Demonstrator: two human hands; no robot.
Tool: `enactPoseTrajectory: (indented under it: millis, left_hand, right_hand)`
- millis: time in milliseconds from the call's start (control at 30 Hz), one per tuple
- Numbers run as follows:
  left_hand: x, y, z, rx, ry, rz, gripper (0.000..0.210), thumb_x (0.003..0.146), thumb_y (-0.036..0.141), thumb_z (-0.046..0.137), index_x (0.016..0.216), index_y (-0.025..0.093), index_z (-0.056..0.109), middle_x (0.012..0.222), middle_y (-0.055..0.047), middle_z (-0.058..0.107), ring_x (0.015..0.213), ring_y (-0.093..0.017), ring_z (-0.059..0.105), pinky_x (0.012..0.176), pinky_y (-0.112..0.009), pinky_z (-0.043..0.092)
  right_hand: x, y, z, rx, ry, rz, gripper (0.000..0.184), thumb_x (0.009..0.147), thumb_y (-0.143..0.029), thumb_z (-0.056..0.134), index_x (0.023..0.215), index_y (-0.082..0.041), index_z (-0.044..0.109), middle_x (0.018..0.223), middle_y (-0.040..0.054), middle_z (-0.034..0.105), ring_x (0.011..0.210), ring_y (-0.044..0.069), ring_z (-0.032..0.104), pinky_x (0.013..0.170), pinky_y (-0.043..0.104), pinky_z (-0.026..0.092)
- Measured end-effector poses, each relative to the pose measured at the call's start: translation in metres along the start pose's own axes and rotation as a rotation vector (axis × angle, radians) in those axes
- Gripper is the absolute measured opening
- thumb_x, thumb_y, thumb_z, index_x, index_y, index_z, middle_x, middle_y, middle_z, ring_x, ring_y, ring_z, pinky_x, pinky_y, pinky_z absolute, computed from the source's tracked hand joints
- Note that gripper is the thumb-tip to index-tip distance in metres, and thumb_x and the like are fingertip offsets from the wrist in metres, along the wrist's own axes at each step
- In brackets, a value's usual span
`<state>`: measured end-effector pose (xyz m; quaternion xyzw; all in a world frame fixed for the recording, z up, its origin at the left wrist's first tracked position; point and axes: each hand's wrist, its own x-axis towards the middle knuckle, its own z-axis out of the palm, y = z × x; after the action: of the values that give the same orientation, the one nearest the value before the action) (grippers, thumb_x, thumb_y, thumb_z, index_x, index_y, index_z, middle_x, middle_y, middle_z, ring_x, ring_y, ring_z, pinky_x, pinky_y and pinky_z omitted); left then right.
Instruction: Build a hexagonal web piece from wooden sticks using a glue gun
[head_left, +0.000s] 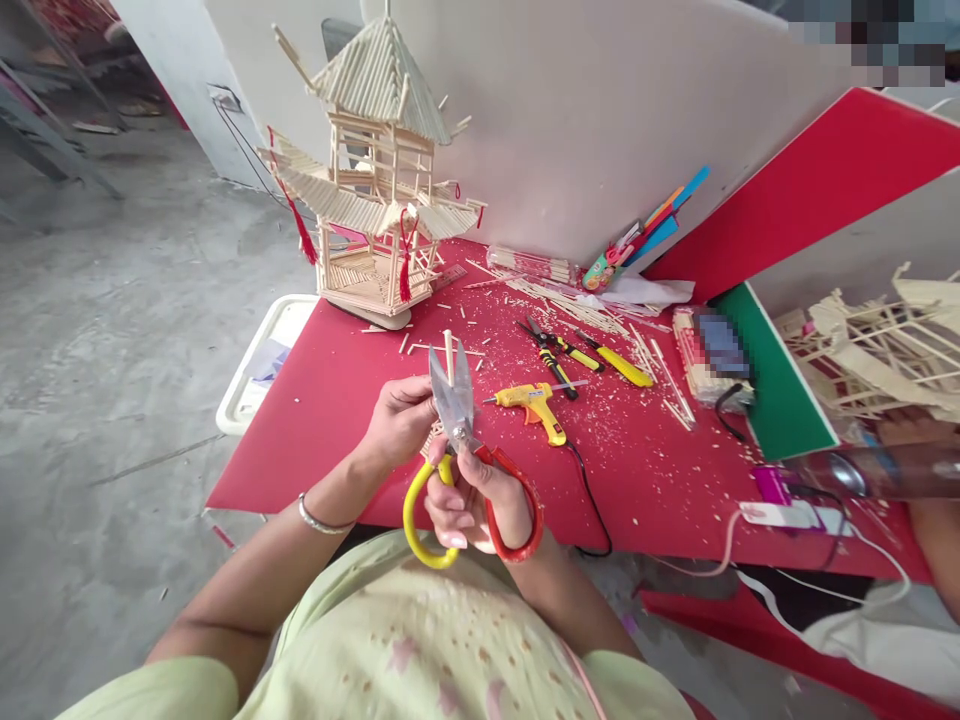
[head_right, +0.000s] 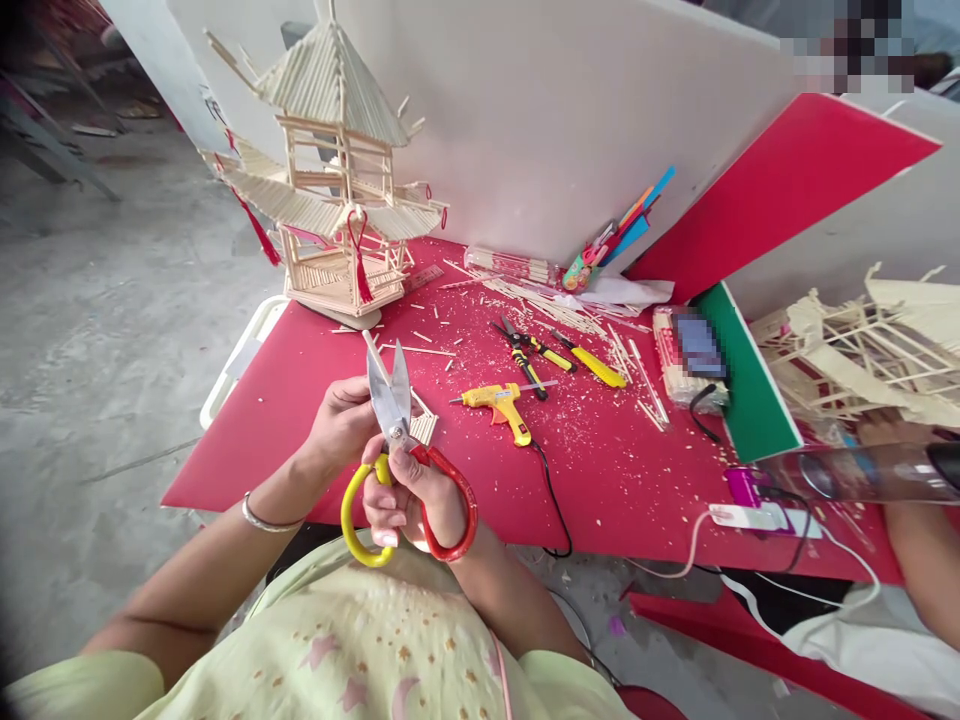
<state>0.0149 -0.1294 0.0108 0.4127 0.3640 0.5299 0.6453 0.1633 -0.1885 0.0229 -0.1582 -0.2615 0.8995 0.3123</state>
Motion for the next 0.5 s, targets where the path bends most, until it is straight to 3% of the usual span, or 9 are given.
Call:
enactPoseTrajectory:
  millis: [100,200,367,433,500]
  left_hand:
    - [0.003,-0.002,0.001,0.011,0.023,0.003,0.036,0.071,0.052,0.087,0.073,0.018,0.076,0.053,-0.001,0.066,0.033,-0.010,0.049,0.034,-0.023,0.036]
    - [0.009,-0.006,0.001,0.046,0.105,0.104,0.032,0.069,0.046,0.090,0.069,0.017,0.076,0.062,-0.002,0.071,0.048,-0.012,0.059,0.045,-0.022,0.047]
    - [0.021,-0.005,-0.004,0.029,0.199,0.132,0.033,0.073,0.044,0.088,0.091,0.018,0.081,0.080,-0.005,0.078,0.066,-0.016,0.070,0.062,-0.026,0.058]
    - [0.024,-0.002,-0.008,-0.018,0.219,0.131,0.033,0.072,0.041,0.089,0.096,0.019,0.081,0.081,-0.005,0.078,0.067,-0.016,0.072,0.064,-0.028,0.060]
    - [0.026,0.000,-0.009,-0.032,0.237,0.131,0.032,0.071,0.037,0.090,0.094,0.017,0.080,0.079,-0.005,0.077,0.067,-0.017,0.074,0.065,-0.029,0.062]
  right_hand:
    - [0.001,-0.003,-0.004,0.009,-0.004,-0.004,0.036,0.095,-0.057,0.064,0.108,-0.026,0.053,0.066,-0.0086,0.042,0.048,0.007,0.030,0.043,0.018,0.036]
    - [0.002,-0.006,-0.011,0.023,-0.045,-0.003,0.038,0.094,-0.060,0.062,0.111,-0.027,0.054,0.067,-0.0075,0.043,0.050,0.009,0.033,0.045,0.020,0.037]
    - [-0.006,-0.007,-0.021,0.009,-0.090,0.070,0.057,0.087,-0.072,0.059,0.121,-0.025,0.054,0.075,-0.0033,0.048,0.061,0.014,0.044,0.053,0.027,0.044]
    - [-0.014,-0.007,-0.021,-0.127,-0.015,0.016,0.062,0.089,-0.075,0.054,0.123,-0.023,0.054,0.075,-0.0025,0.048,0.061,0.015,0.045,0.054,0.029,0.044]
    - [-0.023,-0.009,-0.018,-0.384,0.169,-0.096,0.060,0.093,-0.073,0.049,0.125,-0.023,0.052,0.079,-0.0007,0.051,0.064,0.016,0.048,0.059,0.032,0.046]
